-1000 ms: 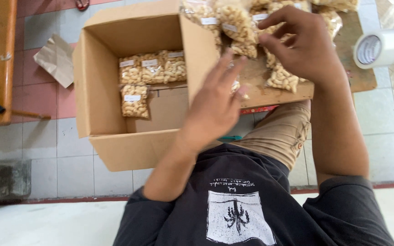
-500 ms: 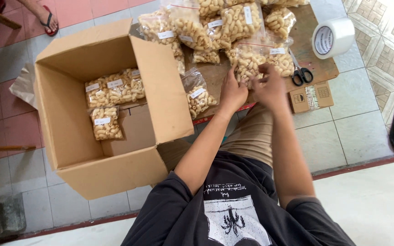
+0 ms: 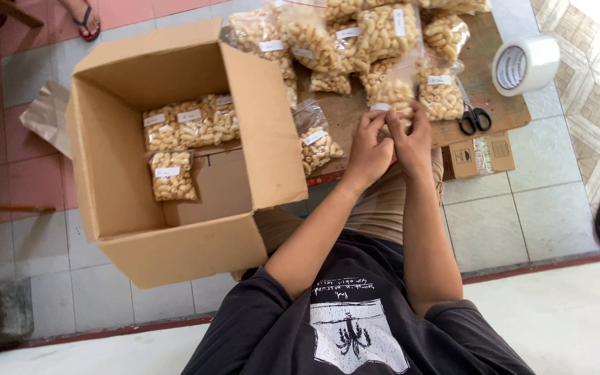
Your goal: Packing small plastic bags of snacks into a cardboard box while performing a brief visual inspection.
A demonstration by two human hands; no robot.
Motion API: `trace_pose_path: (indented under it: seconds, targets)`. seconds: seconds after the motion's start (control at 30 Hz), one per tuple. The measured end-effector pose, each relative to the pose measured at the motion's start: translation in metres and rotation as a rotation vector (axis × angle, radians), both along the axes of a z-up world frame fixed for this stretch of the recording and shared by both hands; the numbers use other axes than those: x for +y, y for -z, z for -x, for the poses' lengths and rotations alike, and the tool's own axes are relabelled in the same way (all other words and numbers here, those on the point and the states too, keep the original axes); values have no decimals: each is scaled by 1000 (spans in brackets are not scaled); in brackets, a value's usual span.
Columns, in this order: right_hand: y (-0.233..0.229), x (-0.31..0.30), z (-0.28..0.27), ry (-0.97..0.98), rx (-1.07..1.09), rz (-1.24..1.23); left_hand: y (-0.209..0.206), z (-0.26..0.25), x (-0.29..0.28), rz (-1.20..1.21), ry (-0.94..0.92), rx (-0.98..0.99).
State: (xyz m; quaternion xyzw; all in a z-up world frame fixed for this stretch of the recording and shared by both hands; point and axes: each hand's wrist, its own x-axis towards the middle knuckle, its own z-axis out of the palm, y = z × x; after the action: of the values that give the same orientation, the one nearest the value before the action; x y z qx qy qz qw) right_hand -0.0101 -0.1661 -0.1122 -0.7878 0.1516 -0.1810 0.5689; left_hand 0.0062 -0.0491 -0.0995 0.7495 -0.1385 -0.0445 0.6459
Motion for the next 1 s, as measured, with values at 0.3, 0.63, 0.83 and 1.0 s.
trace_pose_path:
  seconds: [0.3,0.63,0.83,1.0]
  targets:
    - [-23,19,-16,-335,-280,-377,-52,12,18,373,-317,-10]
    - [-25,5,-7,-343,-182,-327,-47,12,26,354,-648,-136]
    - [9,-13,-1,-408,-220,-244,-80,20,31,205,-244,82]
    - [-24,-7,10,-404,-148,-72,-47,13,29,90,-170,172]
